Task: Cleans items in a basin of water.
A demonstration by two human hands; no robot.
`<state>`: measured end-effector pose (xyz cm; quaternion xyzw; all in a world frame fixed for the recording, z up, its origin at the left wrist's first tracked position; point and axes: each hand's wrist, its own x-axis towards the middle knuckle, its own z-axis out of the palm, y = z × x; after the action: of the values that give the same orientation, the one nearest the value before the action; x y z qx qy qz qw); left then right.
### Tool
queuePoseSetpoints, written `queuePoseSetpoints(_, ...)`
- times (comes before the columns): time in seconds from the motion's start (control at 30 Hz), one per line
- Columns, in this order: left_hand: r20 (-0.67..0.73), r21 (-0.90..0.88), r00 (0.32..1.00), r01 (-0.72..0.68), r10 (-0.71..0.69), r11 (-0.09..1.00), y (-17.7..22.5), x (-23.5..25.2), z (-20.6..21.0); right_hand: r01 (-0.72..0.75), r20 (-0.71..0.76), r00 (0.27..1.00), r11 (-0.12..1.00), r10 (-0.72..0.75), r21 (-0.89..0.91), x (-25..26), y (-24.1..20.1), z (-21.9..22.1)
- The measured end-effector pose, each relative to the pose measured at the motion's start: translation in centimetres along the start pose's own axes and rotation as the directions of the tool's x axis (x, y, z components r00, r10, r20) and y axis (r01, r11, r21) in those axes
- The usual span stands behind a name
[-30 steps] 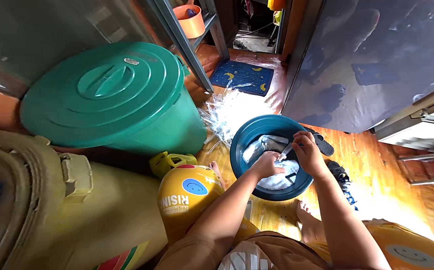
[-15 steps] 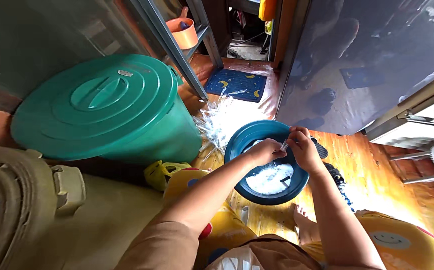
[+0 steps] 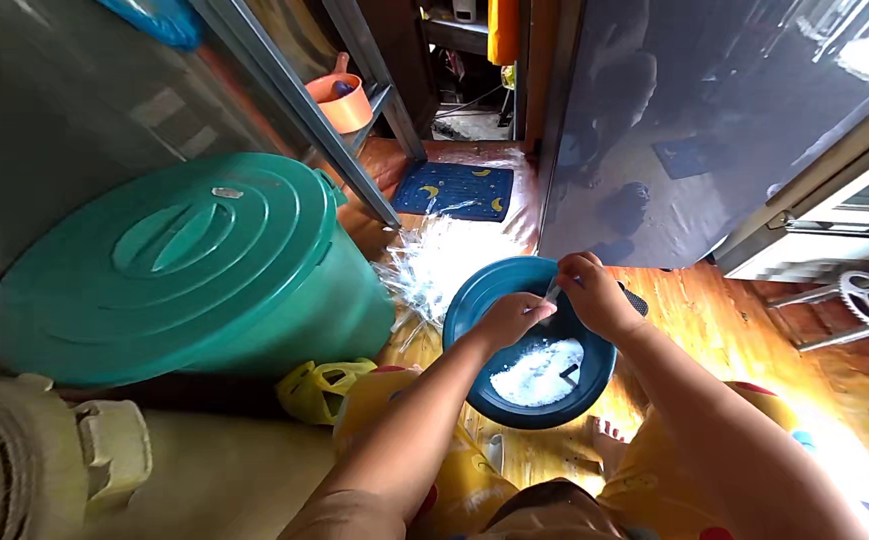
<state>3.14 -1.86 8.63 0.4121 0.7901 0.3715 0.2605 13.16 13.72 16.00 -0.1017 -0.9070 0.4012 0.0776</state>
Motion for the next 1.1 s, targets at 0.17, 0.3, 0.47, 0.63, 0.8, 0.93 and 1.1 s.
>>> queuePoseSetpoints(0.17, -0.017, -0.033, 0.999, 0.029, -0.029, 0.999, 0.3, 0.8, 1.1, 0.064, -0.121, 0.991, 0.998, -0.060, 0.030, -1.9, 1.0, -0.4)
queuePoseSetpoints(0.3, 0.012, 0.021, 0.998, 0.069, -0.069, 0.997, -0.4, 1.5, 1.8, 0.097, -0.132, 0.988, 0.988, -0.080, 0.123, -2.1, 3.1, 0.9)
queuePoseSetpoints(0.47, 0.183, 0.056, 0.983, -0.008, -0.003, 0.998, -0.9, 1.8, 1.1, 0.115, -0.143, 0.985, 0.986, -0.098, 0.118, -1.4, 4.5, 1.1)
queuePoseSetpoints(0.63, 0.175, -0.054, 0.984, -0.013, 0.022, 0.998, 0.7, 1.7, 0.8, 0.043, -0.077, 0.997, 0.990, -0.033, 0.134, -1.3, 6.2, 1.5)
queuePoseSetpoints(0.8, 0.017, -0.029, 0.988, -0.155, 0.155, 0.988, -0.4, 2.6, 2.6, 0.051, -0.046, 0.998, 0.985, -0.044, 0.167, -0.7, 8.4, 3.5)
queuePoseSetpoints(0.93, 0.017, -0.035, 1.000, -0.003, 0.004, 0.999, -1.0, 3.5, 3.3, 0.078, -0.084, 0.994, 0.984, -0.065, 0.157, 0.2, 8.7, 3.4)
queuePoseSetpoints(1.1, 0.063, -0.050, 0.989, 0.138, -0.135, 0.989, -2.5, 4.2, 4.0, 0.091, -0.168, 0.984, 0.986, -0.066, 0.142, 1.3, 8.5, 2.1)
